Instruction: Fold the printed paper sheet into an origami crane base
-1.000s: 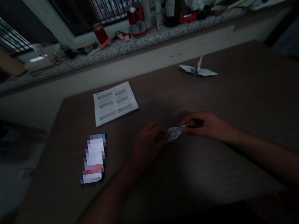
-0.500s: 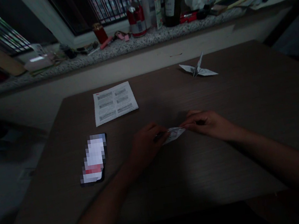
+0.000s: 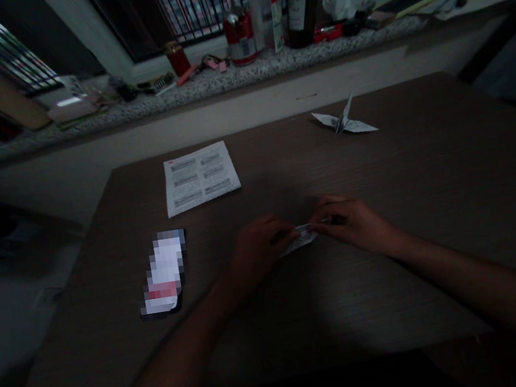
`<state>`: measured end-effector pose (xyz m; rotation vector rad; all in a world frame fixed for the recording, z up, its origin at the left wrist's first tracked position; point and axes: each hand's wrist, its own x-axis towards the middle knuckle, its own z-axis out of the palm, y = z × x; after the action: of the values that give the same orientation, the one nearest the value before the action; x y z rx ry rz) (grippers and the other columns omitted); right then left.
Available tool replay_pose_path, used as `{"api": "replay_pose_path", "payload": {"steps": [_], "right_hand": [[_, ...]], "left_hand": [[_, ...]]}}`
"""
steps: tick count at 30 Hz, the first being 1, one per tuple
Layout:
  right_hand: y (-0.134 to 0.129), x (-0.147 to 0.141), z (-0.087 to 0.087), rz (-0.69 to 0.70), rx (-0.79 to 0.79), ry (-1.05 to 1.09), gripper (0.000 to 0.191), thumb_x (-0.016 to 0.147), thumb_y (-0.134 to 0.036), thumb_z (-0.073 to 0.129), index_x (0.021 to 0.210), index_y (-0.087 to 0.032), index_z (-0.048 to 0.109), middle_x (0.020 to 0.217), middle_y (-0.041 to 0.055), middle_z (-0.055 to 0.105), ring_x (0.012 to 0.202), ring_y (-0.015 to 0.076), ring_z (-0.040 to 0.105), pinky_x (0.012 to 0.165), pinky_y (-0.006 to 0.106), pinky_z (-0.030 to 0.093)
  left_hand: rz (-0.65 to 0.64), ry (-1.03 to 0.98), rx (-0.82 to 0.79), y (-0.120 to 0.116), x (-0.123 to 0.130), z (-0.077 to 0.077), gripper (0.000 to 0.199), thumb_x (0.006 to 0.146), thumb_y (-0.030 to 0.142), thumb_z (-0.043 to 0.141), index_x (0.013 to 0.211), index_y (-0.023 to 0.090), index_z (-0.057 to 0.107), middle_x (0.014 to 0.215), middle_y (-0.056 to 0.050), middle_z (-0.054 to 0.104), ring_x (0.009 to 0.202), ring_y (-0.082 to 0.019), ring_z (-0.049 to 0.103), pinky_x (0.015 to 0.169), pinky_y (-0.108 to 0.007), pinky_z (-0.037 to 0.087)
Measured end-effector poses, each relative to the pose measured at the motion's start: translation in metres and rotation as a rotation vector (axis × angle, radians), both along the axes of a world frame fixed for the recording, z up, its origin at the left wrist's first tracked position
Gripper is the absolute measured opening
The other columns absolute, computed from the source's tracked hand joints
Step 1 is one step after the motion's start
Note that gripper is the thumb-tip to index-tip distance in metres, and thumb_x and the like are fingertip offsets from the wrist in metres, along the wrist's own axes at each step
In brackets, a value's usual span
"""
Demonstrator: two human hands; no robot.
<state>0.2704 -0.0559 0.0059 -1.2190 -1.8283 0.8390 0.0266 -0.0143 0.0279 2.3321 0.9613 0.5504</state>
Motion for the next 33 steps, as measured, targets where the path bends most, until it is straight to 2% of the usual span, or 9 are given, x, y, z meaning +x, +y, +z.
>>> {"api": "replay_pose_path", "payload": {"steps": [3, 8, 12, 17, 22, 27, 33], "right_hand": [[0.003, 0.006, 0.002, -0.043, 0.002, -0.003, 0.014, 0.093, -0.036, 0.07, 0.091, -0.025, 0.077, 0.087, 0.0037, 0.068, 0.078, 0.019, 0.063, 0.07, 0.034, 0.05], [0.008, 0.016, 0.004, -0.08, 0.019, -0.034, 0.015, 0.093, -0.037, 0.069, 0.09, -0.023, 0.076, 0.088, 0.0049, 0.068, 0.08, 0.0206, 0.064, 0.073, 0.036, 0.05], [0.008, 0.015, 0.004, -0.07, 0.032, -0.064, 0.015, 0.093, -0.037, 0.068, 0.09, -0.023, 0.074, 0.088, 0.0051, 0.066, 0.08, 0.0209, 0.063, 0.074, 0.036, 0.051], [0.005, 0.008, 0.003, -0.014, 0.046, -0.113, 0.015, 0.09, -0.035, 0.074, 0.1, -0.024, 0.075, 0.096, 0.006, 0.066, 0.088, 0.0225, 0.065, 0.077, 0.036, 0.052], [0.004, 0.005, -0.002, 0.027, 0.121, -0.167, 0.01, 0.096, -0.031, 0.068, 0.095, -0.023, 0.073, 0.094, 0.0067, 0.068, 0.092, 0.0238, 0.065, 0.08, 0.037, 0.051], [0.009, 0.013, -0.007, -0.001, 0.168, -0.162, 0.01, 0.097, -0.03, 0.066, 0.098, -0.022, 0.072, 0.095, 0.0066, 0.067, 0.088, 0.0221, 0.065, 0.077, 0.035, 0.051], [0.012, 0.025, -0.005, -0.045, 0.143, -0.146, 0.009, 0.095, -0.029, 0.066, 0.092, -0.021, 0.071, 0.089, 0.0051, 0.066, 0.083, 0.021, 0.065, 0.074, 0.034, 0.051]], "left_hand": [[0.012, -0.009, -0.044, 0.005, -0.007, 0.002, 0.014, 0.096, 0.03, 0.07, 0.106, 0.025, 0.077, 0.099, -0.001, 0.074, 0.086, -0.017, 0.07, 0.077, -0.028, 0.053], [0.031, 0.007, -0.067, 0.01, -0.015, 0.005, 0.012, 0.096, 0.025, 0.069, 0.104, 0.023, 0.077, 0.099, -0.001, 0.075, 0.089, -0.018, 0.07, 0.081, -0.03, 0.053], [0.039, 0.018, -0.053, 0.009, -0.013, 0.004, 0.009, 0.096, 0.025, 0.068, 0.099, 0.022, 0.076, 0.097, -0.002, 0.072, 0.087, -0.018, 0.069, 0.078, -0.029, 0.053], [0.0, 0.04, -0.027, 0.005, -0.009, -0.001, 0.008, 0.096, 0.021, 0.068, 0.1, 0.02, 0.075, 0.096, -0.002, 0.071, 0.086, -0.017, 0.068, 0.075, -0.028, 0.051], [-0.014, 0.052, -0.011, 0.004, -0.005, -0.006, 0.01, 0.097, 0.023, 0.068, 0.103, 0.021, 0.076, 0.097, -0.002, 0.07, 0.088, -0.017, 0.068, 0.078, -0.028, 0.051], [0.028, 0.009, -0.064, 0.007, -0.011, -0.003, 0.013, 0.096, 0.025, 0.07, 0.108, 0.022, 0.076, 0.101, -0.001, 0.072, 0.09, -0.017, 0.068, 0.081, -0.028, 0.052], [0.126, -0.063, -0.051, 0.015, -0.022, 0.0, 0.008, 0.095, 0.027, 0.072, 0.098, 0.022, 0.077, 0.097, -0.001, 0.071, 0.088, -0.017, 0.068, 0.081, -0.029, 0.053]]}}
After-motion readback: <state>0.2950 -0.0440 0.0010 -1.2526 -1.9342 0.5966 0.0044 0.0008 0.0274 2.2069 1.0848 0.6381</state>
